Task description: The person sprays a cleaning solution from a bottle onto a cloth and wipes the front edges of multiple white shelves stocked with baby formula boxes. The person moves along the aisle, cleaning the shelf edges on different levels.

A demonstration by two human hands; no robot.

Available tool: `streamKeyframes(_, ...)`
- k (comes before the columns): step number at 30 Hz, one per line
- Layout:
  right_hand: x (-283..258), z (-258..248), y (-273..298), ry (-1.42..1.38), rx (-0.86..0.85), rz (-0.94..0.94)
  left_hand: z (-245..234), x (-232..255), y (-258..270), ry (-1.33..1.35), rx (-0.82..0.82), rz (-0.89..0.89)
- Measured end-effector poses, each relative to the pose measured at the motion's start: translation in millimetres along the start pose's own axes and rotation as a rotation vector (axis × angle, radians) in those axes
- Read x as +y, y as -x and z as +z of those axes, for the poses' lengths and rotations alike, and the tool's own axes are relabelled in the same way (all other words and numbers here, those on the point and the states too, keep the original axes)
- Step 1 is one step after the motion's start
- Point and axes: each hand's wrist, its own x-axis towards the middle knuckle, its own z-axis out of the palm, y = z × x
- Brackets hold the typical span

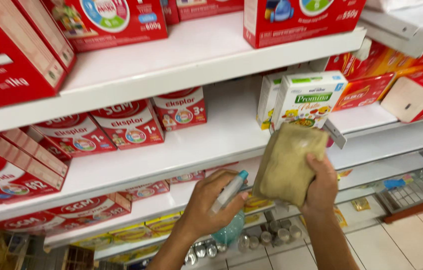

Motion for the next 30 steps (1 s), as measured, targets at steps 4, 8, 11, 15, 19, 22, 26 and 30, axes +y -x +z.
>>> streamKeyframes(4,-33,57,-19,-0.103,-0.114,-0.481,-37,31,-24,-0.287,0.167,0.323)
streamKeyframes(8,-32,108,-44,0.225,0.110,-0.930,-68,46,-46,-0.520,0.308,0.436)
streamKeyframes(11,-13,153,-59,0.741,0.128,-1.290,-91,47,-58,-0.692,0.372,0.427)
streamKeyframes(15,18,186,-51,0.936,-0.048,-1.299,-105,39,-61,-0.816,0.368,0.398)
streamKeyframes(19,12,162,-68,1.164,-0.129,-1.599,-107,31,-64,-0.878,0.354,0.364)
streamKeyframes(22,2,137,-83,1.267,-0.108,-1.586,-105,27,-67,-0.860,0.352,0.393)
streamKeyframes(26,8,143,-82,1.245,-0.095,-1.496,-105,27,-68,-0.805,0.336,0.410)
streamKeyframes(30,39,174,-57,1.238,-0.286,-1.500,-110,21,-66,-0.835,0.318,0.410)
